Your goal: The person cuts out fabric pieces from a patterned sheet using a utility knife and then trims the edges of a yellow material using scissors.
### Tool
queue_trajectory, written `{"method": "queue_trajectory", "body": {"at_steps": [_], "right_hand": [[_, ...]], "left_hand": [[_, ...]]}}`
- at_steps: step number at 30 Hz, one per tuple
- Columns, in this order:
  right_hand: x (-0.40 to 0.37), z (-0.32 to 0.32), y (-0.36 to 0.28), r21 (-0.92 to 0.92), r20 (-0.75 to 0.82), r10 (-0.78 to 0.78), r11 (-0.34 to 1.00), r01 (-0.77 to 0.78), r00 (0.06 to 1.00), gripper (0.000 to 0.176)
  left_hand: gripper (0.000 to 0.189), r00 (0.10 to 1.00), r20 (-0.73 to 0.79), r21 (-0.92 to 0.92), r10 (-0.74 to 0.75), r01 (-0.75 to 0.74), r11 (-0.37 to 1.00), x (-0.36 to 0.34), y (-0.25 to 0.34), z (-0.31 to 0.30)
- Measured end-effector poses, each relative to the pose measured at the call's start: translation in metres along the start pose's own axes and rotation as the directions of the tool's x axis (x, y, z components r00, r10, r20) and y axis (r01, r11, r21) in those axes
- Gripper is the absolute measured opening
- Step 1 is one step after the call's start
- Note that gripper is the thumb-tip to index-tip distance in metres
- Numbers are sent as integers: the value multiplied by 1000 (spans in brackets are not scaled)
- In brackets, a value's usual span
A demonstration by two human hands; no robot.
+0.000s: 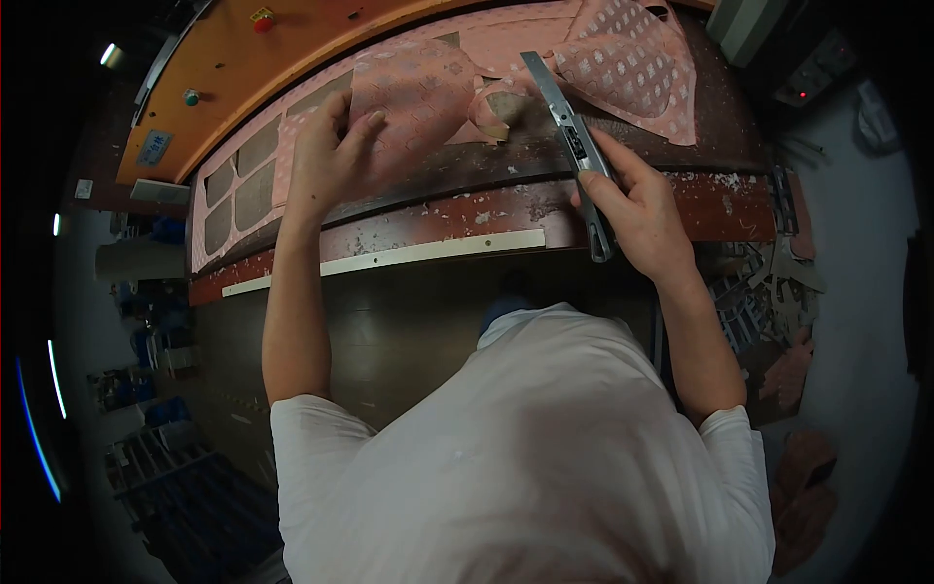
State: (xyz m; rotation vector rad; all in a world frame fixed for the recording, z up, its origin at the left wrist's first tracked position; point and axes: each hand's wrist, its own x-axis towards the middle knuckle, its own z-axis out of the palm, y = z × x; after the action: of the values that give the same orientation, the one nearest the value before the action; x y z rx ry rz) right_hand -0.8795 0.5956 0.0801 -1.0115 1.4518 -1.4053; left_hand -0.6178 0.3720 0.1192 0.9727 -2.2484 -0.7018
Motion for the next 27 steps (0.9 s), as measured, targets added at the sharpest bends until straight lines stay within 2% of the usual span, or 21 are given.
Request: {"method": "queue_trajectory", "body": {"at_steps": [4,7,10,14,17,20,24,27], "right_hand": [[-7,-6,12,-54,0,35,998,-35,999,51],[-12,-4,27,-155,-12,51,987,-52,999,51],[-16,4,23,-355,-17,25,934,-29,1000,50],[-9,21,19,-584,14,-264,781,222,964,45],[1,30,5,-610,61,-189,770,186,980,41],[11,35,3,-638,69,-136,756,149,988,46],[9,25,12,-757,157,-17,640,132,987,47],[0,4,5,-770,182,44,628,115,982,48]], "left_hand": [[34,997,17,-46,-81,82,996,-7,-3,9],[33,998,-13,-103,-65,64,993,-13,-27,20],[31,996,-61,-183,-67,54,982,-24,-37,31],[27,996,-79,-169,-39,25,985,-36,-24,37],[26,992,-120,-32,46,-50,998,-47,-3,38],[28,984,-115,143,135,-118,983,-62,10,44],[27,944,-38,203,328,-314,928,-66,17,51],[26,947,-50,145,317,-307,940,-65,7,51]]}}
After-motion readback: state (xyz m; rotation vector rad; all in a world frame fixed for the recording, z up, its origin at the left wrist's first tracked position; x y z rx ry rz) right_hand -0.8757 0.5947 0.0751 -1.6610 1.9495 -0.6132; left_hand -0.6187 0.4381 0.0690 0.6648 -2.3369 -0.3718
